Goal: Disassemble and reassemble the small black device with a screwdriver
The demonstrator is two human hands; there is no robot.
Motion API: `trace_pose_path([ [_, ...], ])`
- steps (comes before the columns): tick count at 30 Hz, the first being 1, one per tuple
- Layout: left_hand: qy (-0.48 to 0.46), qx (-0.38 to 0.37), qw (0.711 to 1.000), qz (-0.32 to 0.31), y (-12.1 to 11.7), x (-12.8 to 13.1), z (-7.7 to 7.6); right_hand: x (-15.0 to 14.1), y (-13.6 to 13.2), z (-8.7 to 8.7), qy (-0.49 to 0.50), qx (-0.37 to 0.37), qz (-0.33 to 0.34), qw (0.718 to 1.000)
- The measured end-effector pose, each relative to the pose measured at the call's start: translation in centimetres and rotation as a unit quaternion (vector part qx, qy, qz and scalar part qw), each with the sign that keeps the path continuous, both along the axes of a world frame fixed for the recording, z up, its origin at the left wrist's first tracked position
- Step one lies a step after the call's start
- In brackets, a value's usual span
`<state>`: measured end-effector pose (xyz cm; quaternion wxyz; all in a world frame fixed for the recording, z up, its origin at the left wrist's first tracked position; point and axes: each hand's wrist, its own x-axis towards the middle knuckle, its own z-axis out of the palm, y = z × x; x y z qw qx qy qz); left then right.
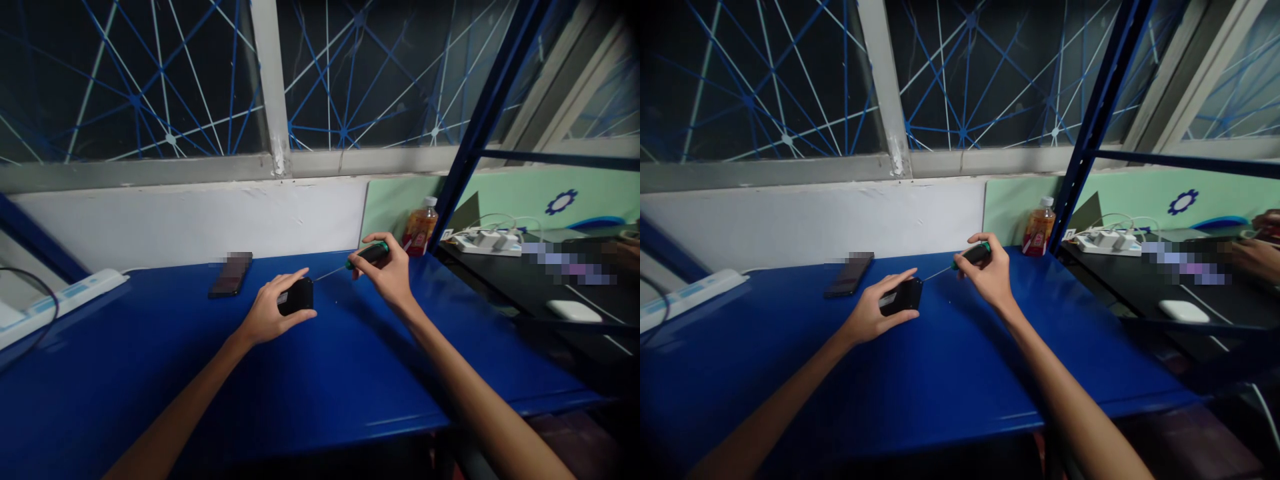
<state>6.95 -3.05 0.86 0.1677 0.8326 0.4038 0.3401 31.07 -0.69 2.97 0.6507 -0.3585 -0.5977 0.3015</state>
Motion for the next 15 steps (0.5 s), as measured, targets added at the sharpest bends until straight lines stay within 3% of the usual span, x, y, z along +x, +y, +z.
trace_pose_path([
  [15, 0.006, 0.01, 1.0, -0.004, -0.01, -0.06, 0.1, -0.26, 0.02, -0.28, 0.002, -0.002, 0.006, 1.0],
])
